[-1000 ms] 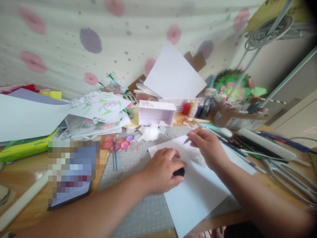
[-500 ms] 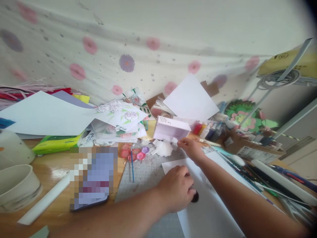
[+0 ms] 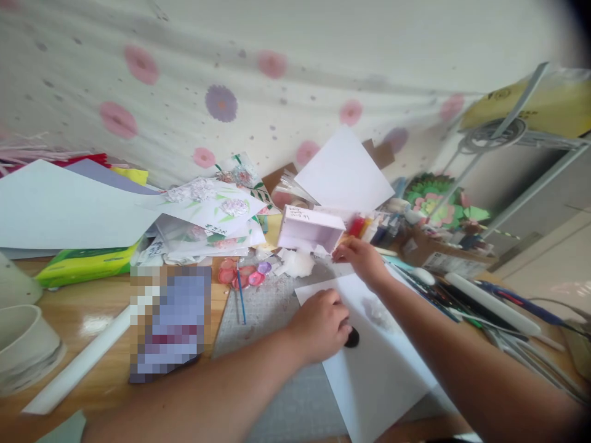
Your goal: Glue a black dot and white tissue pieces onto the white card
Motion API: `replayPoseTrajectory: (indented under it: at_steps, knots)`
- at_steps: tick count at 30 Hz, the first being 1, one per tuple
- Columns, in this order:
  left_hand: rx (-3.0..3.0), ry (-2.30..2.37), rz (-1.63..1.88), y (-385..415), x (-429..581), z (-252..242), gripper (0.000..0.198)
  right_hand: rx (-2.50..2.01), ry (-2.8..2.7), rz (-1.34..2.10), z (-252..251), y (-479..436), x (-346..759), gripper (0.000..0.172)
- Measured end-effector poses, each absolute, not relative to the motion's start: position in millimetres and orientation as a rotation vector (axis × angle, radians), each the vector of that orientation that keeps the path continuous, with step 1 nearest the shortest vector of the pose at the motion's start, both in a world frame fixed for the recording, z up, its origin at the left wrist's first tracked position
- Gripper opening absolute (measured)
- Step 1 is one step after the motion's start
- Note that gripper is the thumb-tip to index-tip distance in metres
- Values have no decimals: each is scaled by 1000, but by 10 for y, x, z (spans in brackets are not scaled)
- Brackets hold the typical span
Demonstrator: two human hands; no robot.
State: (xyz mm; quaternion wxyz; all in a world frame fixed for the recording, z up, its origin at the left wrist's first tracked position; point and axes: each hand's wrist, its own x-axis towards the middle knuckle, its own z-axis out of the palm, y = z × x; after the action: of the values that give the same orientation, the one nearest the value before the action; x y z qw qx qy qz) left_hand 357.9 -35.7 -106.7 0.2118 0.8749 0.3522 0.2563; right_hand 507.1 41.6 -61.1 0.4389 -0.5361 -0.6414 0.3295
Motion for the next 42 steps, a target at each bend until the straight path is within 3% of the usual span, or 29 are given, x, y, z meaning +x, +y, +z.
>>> replayPoseTrajectory:
  at_steps: [5,13,19,23,32,42]
  knots:
    - [2379,982,684,-318,3592,-1042,17,-1296,-1500,909,-579,-231,5386,30]
    - [2304,1018,821,-317,3627,-1044,37,-1252,-1715,1146,-670,-530,5533,30]
    - [2397,945,763,-275,3663,-1045,17,-1205,-1761,1170,-712,-522,5578,28]
    - [2416,947,772,-266,3673,-1044,17,-1127,-1675,1248,-681,-538,5608,26]
    - [2437,951,747,-281,3661,-1040,18,-1329,-1701,932,-715,-516,5512,22]
    - [2409,981,732,-270,3670,-1037,16,-1492,-1767,907,-747,-526,5415,20]
